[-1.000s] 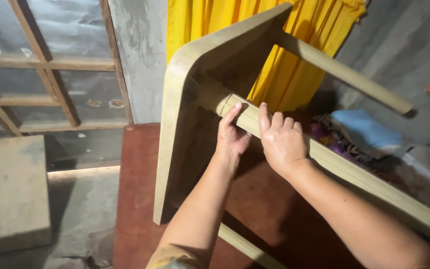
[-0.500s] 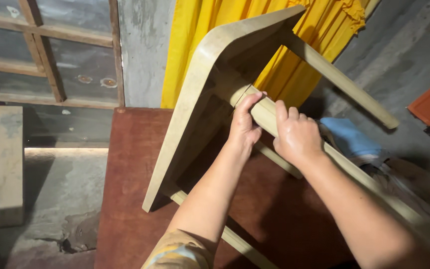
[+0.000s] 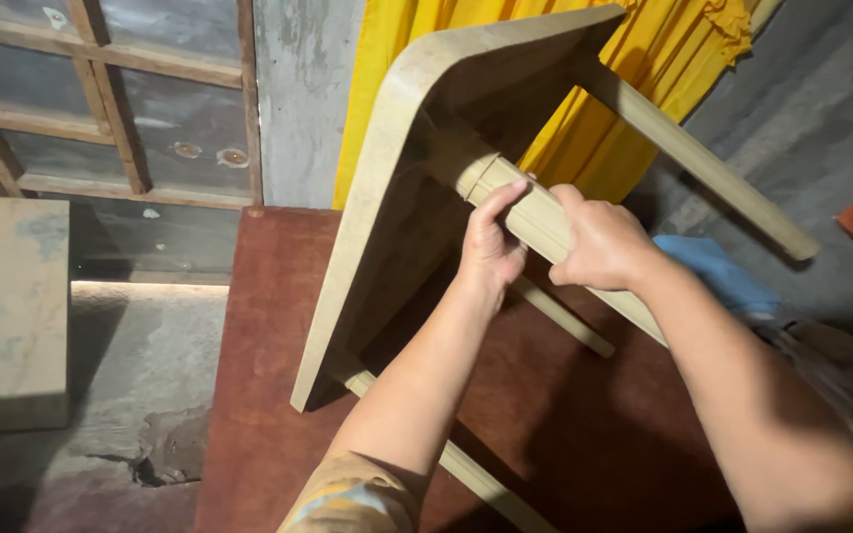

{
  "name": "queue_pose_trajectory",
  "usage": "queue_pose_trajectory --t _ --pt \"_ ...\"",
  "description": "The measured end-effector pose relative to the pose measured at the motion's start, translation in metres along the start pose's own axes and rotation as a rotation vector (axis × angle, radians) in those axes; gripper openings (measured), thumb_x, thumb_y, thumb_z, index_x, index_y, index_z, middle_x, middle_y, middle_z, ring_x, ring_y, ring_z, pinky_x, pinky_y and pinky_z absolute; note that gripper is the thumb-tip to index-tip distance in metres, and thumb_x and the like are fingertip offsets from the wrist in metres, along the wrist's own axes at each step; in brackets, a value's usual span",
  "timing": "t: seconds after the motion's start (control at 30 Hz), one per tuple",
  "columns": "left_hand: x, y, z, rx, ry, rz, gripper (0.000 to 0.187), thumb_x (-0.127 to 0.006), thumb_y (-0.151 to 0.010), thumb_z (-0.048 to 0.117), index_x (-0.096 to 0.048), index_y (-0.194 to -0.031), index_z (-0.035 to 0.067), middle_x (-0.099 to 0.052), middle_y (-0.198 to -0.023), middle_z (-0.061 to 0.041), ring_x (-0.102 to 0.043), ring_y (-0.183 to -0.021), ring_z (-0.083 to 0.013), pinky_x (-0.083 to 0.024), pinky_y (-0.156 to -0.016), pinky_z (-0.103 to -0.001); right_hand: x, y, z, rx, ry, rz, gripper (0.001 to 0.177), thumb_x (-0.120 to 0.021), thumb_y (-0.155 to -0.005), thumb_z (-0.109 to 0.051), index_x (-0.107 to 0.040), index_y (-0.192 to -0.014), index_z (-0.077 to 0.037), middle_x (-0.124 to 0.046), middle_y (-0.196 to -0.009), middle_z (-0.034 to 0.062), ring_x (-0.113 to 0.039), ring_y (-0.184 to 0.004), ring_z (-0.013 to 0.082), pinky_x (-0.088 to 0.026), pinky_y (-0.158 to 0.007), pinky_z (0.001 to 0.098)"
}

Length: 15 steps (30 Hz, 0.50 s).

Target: The person inserts a cylindrical plastic leg into a socket on the underside of a plastic chair seat, then removes it and reinserts it to secure the connection. The person handles the chair and leg by hand without tools.

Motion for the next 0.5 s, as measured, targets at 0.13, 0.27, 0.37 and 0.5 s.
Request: queue_pose_trajectory --t 0.13,0.27,0.37,0.5 --pt "0.011 -0.009 -0.007 0.004 -0.012 -0.009 0.030 -0.080 -0.079 0.018 -0.070 -0.104 0.005 -0.072 -0.097 -0.009 -0.068 -0.094 -0.0230 -0.056 -0.089 -0.040 -0.009 -0.001 0.008 -0.043 0.050 0.035 0.083 -0.085 -0.057 -0.021 -0.049 -0.131 -0.009 -0.072 -0.095 0.0208 -0.069 -0.095 0.0414 -0.056 -0.084 0.0492" --pt "0.012 -0.009 -0.010 -0.004 -0.067 0.053 0.028 -0.081 -0.081 0.016 -0.068 -0.102 0.003 -0.070 -0.095 -0.008 -0.067 -0.091 -0.0236 -0.057 -0.085 -0.041 -0.017 0.009 -0.007 -0.031 0.228 0.386 0.073 -0.082 -0.060 -0.016 -0.051 -0.125 -0.001 -0.066 -0.107 0.0234 -0.069 -0.091 0.0418 -0.057 -0.077 0.0494" --pt "0.007 0.001 -0.009 -0.036 -0.201 0.049 0.038 -0.082 -0.083 0.017 -0.063 -0.111 0.000 -0.069 -0.099 -0.009 -0.067 -0.093 -0.0225 -0.057 -0.084 -0.039 -0.026 0.017 -0.022 0.072 0.502 0.596 0.070 -0.076 -0.075 -0.011 -0.050 -0.139 0.001 -0.066 -0.101 0.0201 -0.069 -0.085 0.0368 -0.057 -0.074 0.0462" --pt "0.008 0.041 0.016 -0.140 -0.884 0.251 0.068 -0.082 -0.080 0.030 -0.049 -0.127 -0.007 -0.070 -0.114 -0.017 -0.070 -0.107 -0.0276 -0.057 -0.093 -0.040 -0.032 0.019 -0.006 0.067 0.430 0.564 0.067 -0.073 -0.072 -0.011 -0.053 -0.135 0.001 -0.066 -0.100 0.0217 -0.069 -0.086 0.0373 -0.057 -0.074 0.0458"
Point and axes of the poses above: each hand's wrist, its own y-axis away from the middle knuckle, its own x-axis out of the back of the hand, z = x × y, the point moved 8 cm from there along -y, towards the middle knuckle
